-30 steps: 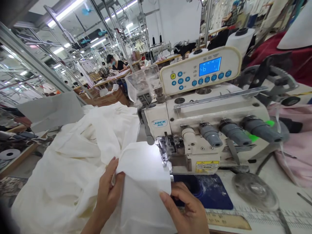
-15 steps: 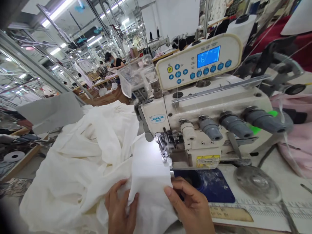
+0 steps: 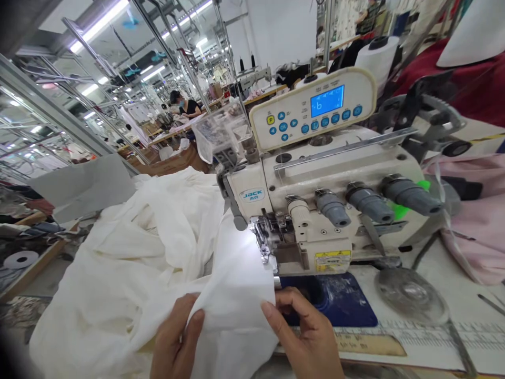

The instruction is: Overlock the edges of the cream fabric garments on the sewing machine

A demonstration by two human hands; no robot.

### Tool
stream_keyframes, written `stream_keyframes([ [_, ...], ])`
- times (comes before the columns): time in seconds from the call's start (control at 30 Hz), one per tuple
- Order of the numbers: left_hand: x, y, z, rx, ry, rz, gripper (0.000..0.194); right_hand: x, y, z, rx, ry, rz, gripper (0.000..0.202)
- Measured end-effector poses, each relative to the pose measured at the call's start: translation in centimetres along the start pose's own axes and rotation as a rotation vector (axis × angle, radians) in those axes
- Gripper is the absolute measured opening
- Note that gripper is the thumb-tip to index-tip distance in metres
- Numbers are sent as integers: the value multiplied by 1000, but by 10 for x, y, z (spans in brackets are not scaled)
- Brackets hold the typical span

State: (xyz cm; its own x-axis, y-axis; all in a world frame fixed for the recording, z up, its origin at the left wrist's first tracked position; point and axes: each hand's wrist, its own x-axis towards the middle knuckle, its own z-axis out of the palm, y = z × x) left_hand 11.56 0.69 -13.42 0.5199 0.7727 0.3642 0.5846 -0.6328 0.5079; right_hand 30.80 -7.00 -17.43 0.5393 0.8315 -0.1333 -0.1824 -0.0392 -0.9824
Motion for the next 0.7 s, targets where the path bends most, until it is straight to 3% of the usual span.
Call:
stream_keyframes([
  [0.23, 16, 6, -4, -22, -48, -3, 31, 0, 0, -2, -18, -8, -50, 21],
  [0.57, 52, 17, -15, -334, -183, -399, 47, 3, 2, -3, -18, -27, -90, 21],
  [0.7, 59, 19, -17, -398, -207, -467, 49, 4, -3, -3, 3, -41, -79, 22],
])
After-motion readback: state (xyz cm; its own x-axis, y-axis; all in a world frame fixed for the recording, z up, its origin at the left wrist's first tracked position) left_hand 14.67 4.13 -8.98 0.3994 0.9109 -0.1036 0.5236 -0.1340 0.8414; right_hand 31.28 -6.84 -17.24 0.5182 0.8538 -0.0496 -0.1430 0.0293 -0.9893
